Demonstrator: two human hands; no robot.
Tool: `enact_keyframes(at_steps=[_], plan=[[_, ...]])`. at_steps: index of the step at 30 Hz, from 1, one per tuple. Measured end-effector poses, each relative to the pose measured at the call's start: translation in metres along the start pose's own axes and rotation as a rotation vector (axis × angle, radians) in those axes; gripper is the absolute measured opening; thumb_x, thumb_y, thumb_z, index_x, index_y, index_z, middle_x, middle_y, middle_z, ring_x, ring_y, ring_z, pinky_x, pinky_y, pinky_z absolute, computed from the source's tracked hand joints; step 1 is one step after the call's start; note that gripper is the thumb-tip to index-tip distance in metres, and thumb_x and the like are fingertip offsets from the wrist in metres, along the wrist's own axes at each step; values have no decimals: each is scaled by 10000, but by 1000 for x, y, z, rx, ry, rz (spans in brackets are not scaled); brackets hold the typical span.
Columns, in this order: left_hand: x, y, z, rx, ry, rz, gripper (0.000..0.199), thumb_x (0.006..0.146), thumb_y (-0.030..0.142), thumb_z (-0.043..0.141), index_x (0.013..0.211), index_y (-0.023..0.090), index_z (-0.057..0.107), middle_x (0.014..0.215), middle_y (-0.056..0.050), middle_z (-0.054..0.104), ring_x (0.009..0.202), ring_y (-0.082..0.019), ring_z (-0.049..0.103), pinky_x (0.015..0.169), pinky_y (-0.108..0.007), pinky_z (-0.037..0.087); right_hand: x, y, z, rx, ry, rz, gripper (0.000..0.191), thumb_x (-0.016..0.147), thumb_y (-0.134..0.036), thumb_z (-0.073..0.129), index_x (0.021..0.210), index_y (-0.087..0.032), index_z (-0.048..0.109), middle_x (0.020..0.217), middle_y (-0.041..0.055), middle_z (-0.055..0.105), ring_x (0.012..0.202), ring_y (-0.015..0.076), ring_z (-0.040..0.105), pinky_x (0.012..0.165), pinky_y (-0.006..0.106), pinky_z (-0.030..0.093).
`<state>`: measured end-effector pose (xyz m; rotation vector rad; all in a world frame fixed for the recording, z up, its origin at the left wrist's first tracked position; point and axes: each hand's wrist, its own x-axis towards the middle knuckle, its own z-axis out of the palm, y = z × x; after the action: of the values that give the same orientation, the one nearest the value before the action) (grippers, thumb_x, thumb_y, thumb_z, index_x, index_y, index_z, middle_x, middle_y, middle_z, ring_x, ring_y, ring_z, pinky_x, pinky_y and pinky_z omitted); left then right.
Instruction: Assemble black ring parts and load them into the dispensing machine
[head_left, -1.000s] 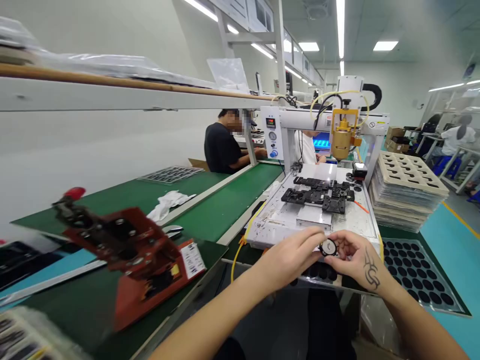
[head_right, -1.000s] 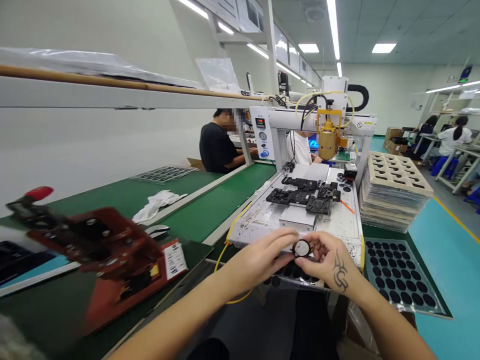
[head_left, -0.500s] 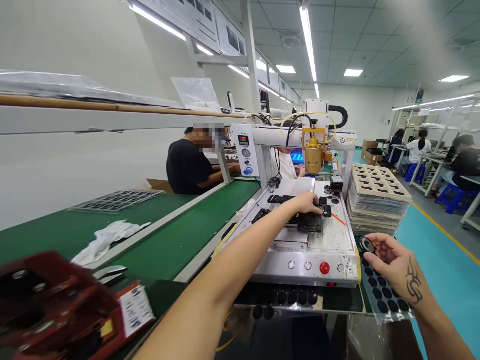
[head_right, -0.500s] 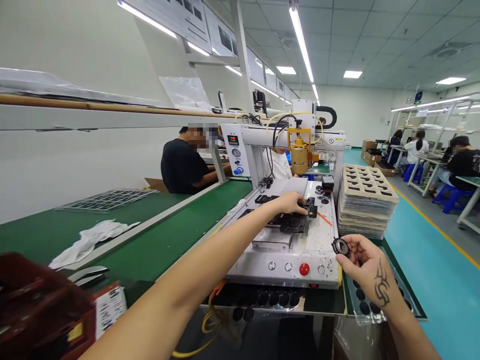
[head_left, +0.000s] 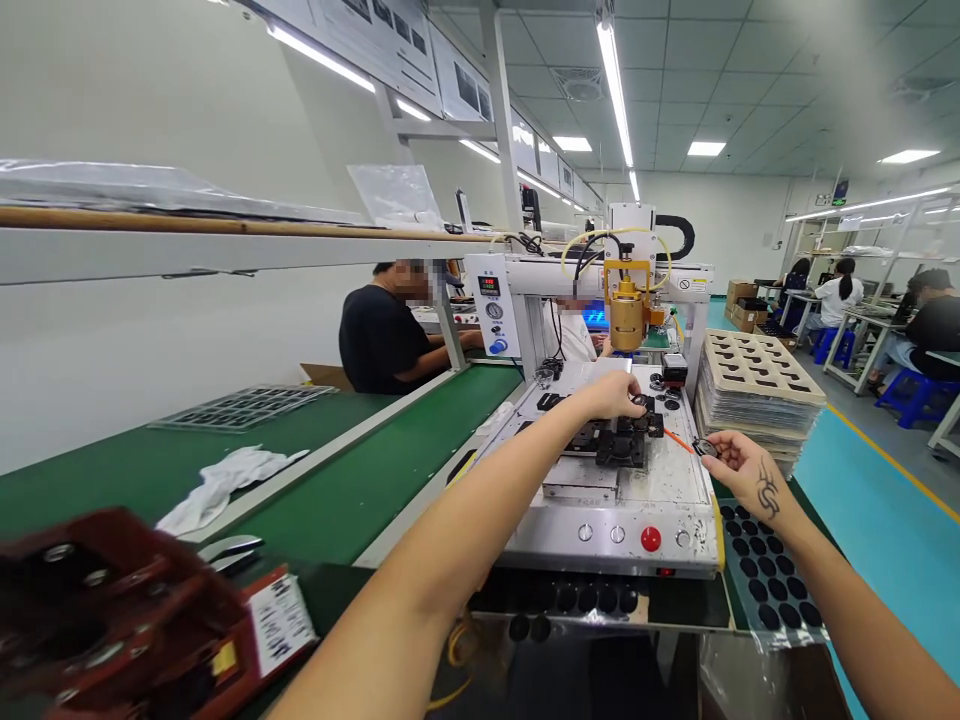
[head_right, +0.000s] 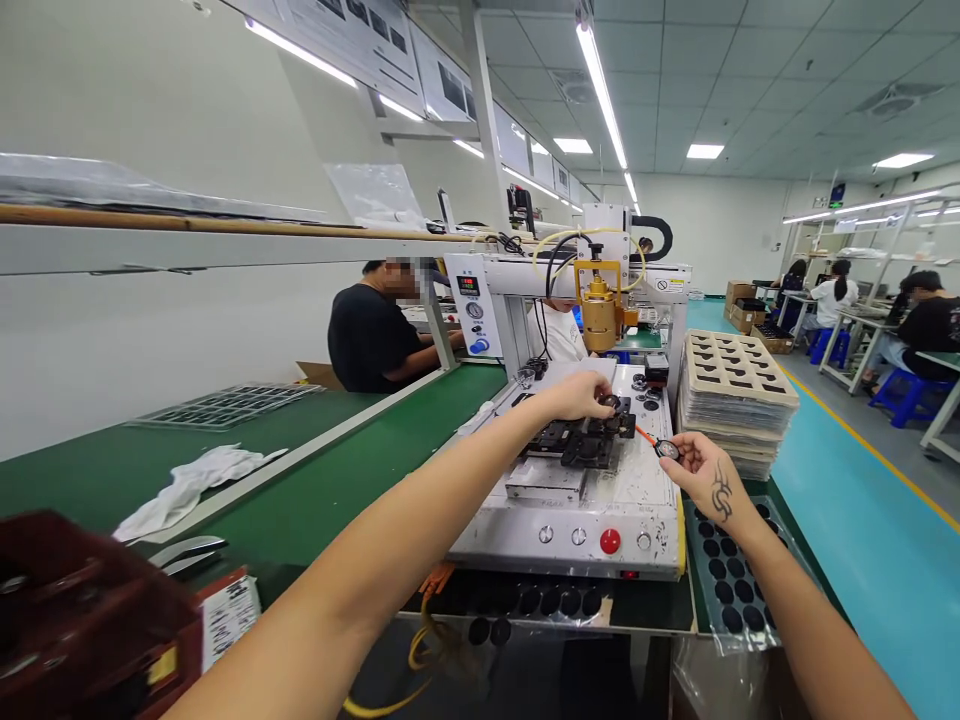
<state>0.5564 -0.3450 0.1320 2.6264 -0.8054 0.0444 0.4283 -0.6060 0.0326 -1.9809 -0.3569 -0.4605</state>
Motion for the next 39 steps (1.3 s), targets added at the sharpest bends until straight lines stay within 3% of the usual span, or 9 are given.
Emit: enact_keyframes(at_steps=[3,10,14,18,23,32,35,37,39], plan=[[-29,7,-18,-106,138,67,306,838,303,776,1098,154,710,1072,-99,754,988,-243,702,852,-343,565,38,4,20,-31,-75,-30,474,821,-571,772,1063,-174,683,814,25,641,698,182,548,655,331,490],[-104,34,-39,-233,251,143,345,837,334,737,1136,184,654,962,-45,721,833,-188,670,768,-317,525,129,12,60,-171,-341,-50,427,707,-496,866,941,-163,736,714,-14,631,652,169,551,605,289,420],[-150,33,-47,-204,292,163,319,843,334,732,1117,186,663,958,-38,725,861,-196,655,782,-330,503,146,17,60,-246,-498,-70,422,744,-508,863,966,-152,812,699,7,690,628,182,595,598,298,420],[-183,29,-49,-184,307,129,332,859,340,722,1150,187,669,978,-38,728,876,-201,657,790,-337,512,149,17,61,-302,-561,-114,375,810,-478,838,1014,-164,857,812,67,785,721,232,681,668,326,482],[-218,22,-41,-178,326,111,334,858,312,718,1169,201,672,1012,-33,738,881,-198,666,825,-349,542,142,20,68,-346,-529,-169,291,939,-409,722,1008,-166,866,864,89,819,770,246,710,721,341,518],[-261,27,-26,-237,417,39,334,864,277,718,1188,212,669,989,-22,736,851,-185,666,820,-335,574,130,10,71,-339,-311,-213,228,911,-414,792,936,-198,858,865,96,804,823,265,712,763,358,554],[-276,27,-11,-270,460,41,318,867,249,691,1182,212,665,977,-20,720,852,-186,674,829,-336,574,89,0,61,-336,-112,-225,331,1017,-470,656,1075,-193,827,946,111,768,898,279,695,828,397,545],[-291,20,5,-297,476,15,305,875,239,676,1179,217,665,992,-23,719,867,-191,689,841,-338,577,42,-5,51,-340,16,-221,357,1072,-473,565,1125,-198,787,962,98,736,901,267,676,832,397,533],[-307,7,23,-321,472,-37,304,882,253,684,1183,220,669,1012,-29,723,881,-198,698,843,-339,580,-13,-6,41,-353,89,-204,316,1059,-469,609,1129,-196,752,933,73,703,827,239,650,800,384,523]])
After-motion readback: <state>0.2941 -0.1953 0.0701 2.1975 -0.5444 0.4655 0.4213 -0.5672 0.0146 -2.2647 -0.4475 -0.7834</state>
